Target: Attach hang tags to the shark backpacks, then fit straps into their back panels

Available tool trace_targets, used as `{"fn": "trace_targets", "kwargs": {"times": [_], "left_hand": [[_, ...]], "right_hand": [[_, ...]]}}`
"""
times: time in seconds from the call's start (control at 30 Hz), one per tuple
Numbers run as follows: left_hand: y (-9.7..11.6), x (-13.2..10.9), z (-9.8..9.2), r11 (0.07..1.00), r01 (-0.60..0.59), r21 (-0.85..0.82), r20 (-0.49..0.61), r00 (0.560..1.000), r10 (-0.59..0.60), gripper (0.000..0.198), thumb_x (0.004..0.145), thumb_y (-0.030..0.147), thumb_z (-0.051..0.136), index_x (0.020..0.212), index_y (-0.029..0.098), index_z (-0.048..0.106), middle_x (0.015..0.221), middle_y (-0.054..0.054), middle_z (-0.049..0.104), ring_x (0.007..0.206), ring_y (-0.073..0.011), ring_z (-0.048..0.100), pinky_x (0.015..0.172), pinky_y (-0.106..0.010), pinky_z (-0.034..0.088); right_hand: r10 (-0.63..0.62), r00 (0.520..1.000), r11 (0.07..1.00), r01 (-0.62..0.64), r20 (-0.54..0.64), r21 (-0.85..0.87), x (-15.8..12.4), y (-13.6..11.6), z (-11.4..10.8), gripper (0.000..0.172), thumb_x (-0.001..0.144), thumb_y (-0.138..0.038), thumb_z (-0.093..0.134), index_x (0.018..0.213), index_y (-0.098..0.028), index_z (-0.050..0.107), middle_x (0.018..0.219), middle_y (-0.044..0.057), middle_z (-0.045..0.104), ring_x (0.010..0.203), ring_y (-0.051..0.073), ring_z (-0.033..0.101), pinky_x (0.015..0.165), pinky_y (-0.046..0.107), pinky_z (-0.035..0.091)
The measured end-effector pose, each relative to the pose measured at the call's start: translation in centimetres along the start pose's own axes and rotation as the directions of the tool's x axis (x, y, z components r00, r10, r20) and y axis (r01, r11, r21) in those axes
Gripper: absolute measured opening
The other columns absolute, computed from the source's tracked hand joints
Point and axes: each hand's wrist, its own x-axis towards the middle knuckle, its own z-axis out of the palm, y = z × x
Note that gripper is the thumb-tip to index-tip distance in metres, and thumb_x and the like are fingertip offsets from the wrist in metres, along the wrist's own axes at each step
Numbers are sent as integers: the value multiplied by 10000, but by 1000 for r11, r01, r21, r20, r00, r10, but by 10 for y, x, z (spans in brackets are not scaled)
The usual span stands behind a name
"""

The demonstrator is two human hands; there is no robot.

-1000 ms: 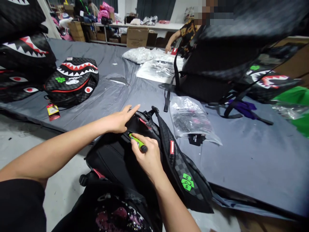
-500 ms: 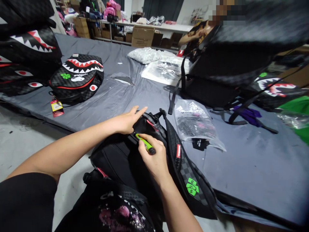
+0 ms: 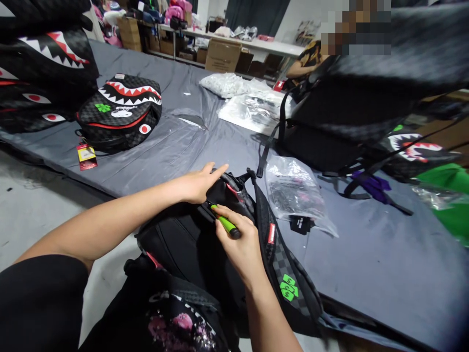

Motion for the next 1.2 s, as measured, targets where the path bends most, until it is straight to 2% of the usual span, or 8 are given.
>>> {"fn": "trace_targets", "kwargs": {"times": [0.17,0.37,0.73,1.07,1.2], "left_hand": [[1,-1,-1,1000,3,7,-3,1000,-3,1060,765,61,591,1552,283,-83,1631,-191,21,1343,-288,478,988,-305,460],[1,-1,-1,1000,5,12,0,1000,-5,1047,781,63,594,1552,282,-79,1631,-193,16,1374,-283,441,1008,-302,441],[0,0,0,1000,12,19,-2,1000,-12,1057,769,53,581,1550,295,-89,1635,-172,26,1374,-277,441,1005,-297,439],[1,0,0,1000,9,3,-10,1000,-9,1048,761,45,589,1557,279,-52,1633,-184,30,1348,-280,469,1013,-309,440],[1,-1,-1,1000,11,7,-9,1000,-11,1048,756,39,578,1551,291,-56,1634,-181,30,1379,-277,434,1026,-308,425]], "right_hand": [[25,998,997,-29,59,73,1,1,1,311,821,-169,580,1089,-233,725,1205,78,702,1121,244,659,1021,458,496],[66,995,988,-75,71,133,3,-1,3,292,828,-189,586,1081,-227,728,1207,82,701,1138,240,654,1041,452,495],[47,998,997,-50,48,60,3,-2,0,291,829,-178,593,1082,-226,727,1204,84,704,1108,242,670,1019,448,513],[-30,996,999,29,90,14,5,-2,-3,301,822,-144,578,1069,-238,721,1205,72,705,1093,230,675,959,422,520],[-32,999,997,34,30,-68,3,-4,-1,281,818,-150,592,1049,-241,722,1163,69,723,1047,245,694,929,444,506]]}}
